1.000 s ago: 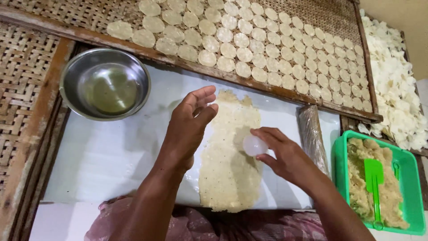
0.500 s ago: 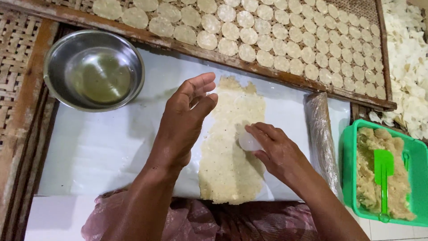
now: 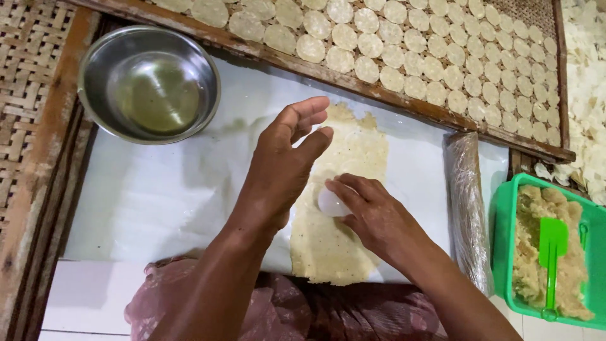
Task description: Making small round dough discs using a circular cutter and placing them on a tray.
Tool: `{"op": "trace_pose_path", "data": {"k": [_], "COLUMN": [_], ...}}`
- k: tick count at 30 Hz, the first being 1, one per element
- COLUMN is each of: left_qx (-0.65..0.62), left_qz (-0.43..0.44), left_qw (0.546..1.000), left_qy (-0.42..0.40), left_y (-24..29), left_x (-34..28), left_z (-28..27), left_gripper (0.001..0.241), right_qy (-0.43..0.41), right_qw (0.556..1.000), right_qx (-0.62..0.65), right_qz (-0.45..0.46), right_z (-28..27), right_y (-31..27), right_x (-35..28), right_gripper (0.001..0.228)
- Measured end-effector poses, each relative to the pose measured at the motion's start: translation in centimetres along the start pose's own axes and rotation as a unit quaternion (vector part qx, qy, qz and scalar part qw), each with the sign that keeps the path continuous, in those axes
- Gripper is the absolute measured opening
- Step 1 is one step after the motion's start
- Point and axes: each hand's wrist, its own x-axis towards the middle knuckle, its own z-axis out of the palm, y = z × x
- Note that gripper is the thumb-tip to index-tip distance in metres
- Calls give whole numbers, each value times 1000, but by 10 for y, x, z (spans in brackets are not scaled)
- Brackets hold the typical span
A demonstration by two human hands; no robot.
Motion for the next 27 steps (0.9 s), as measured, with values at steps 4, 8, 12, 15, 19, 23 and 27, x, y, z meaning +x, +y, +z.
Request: {"op": "trace_pose_path", "data": {"k": [4,8,12,15,19,23,27], "left_qx": [-16,-19,-32,-14,-20,-10,-17], "left_qz": [3,13,1,26,34,32,42], "left_qw": [1000,1000,999,999,999,999,999], "left_qy": [0,-9,-18,-19,-26,-24,-29], "left_y": [0,1,6,-2,-3,-2,-4], "left_x": [-1,-2,-4,0,-2,-4,-3], "left_z": [-1,-1,-1,-1,2,3,4], "left_gripper": [57,58,57,48,49,49,49], "right_qy": [-3,-43,-66,-38,-9,6,3], "right_qw": [999,998,994,994,997,998,996], "right_qx": [-28,-48,-79,-68,-4,-29,-31], "right_qz": [-20,-22,-22,-75,-71,-61,-88], "right_z": [-2,0,-4,15,3,9,6], "right_y": [-15,-18,-24,-4,-18,-17,-13], "right_x": [14,23,26,24,24,24,22], "right_gripper": [57,58,55,62,56,58,58]}}
